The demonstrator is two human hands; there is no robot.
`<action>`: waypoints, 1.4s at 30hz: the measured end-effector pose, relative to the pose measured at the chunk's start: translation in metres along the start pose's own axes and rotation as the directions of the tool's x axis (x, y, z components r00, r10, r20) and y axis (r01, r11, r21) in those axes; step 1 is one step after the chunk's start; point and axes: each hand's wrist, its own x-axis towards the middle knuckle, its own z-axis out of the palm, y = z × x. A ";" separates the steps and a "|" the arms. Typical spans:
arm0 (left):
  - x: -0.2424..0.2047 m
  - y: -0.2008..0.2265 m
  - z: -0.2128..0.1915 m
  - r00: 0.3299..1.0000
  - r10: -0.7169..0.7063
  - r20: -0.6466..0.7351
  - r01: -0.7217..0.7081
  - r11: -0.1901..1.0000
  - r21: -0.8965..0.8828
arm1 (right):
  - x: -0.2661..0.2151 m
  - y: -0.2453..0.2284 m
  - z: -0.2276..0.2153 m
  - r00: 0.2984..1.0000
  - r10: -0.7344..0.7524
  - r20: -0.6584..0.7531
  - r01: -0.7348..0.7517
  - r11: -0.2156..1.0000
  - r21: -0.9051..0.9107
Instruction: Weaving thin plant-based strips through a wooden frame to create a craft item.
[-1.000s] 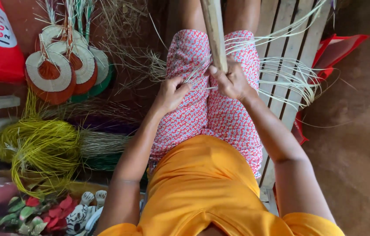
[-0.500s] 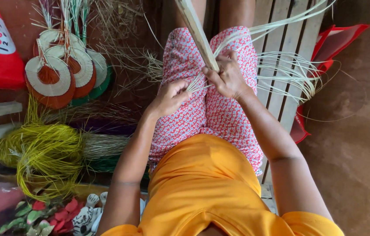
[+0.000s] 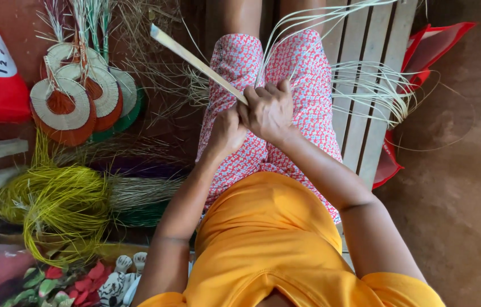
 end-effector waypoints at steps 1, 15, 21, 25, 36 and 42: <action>0.000 -0.001 0.000 1.000 0.000 -0.010 0.000 1.000 -0.005 | -0.002 -0.001 0.004 0.999 -0.003 -0.033 0.003 1.000 -0.007; -0.011 0.015 0.007 0.998 0.012 -0.056 -0.018 0.995 -0.097 | -0.003 0.024 0.014 0.988 -0.025 -0.150 0.027 1.000 0.011; -0.031 0.034 -0.005 0.993 -0.087 0.076 0.104 0.959 -0.264 | 0.000 0.078 0.001 0.985 0.044 -0.164 -0.070 0.985 -0.157; -0.053 0.025 -0.021 0.954 -0.194 0.228 0.272 0.881 -0.388 | -0.008 0.141 -0.014 0.978 0.072 -0.196 -0.139 0.925 -0.355; -0.051 -0.007 -0.031 0.967 -0.171 0.190 0.234 0.890 -0.392 | -0.017 0.140 -0.039 0.792 0.505 0.343 -0.575 0.806 0.139; -0.035 -0.007 -0.017 0.986 -0.072 0.152 0.106 0.969 -0.224 | 0.002 0.034 -0.038 0.916 -0.019 0.401 -0.170 0.886 0.431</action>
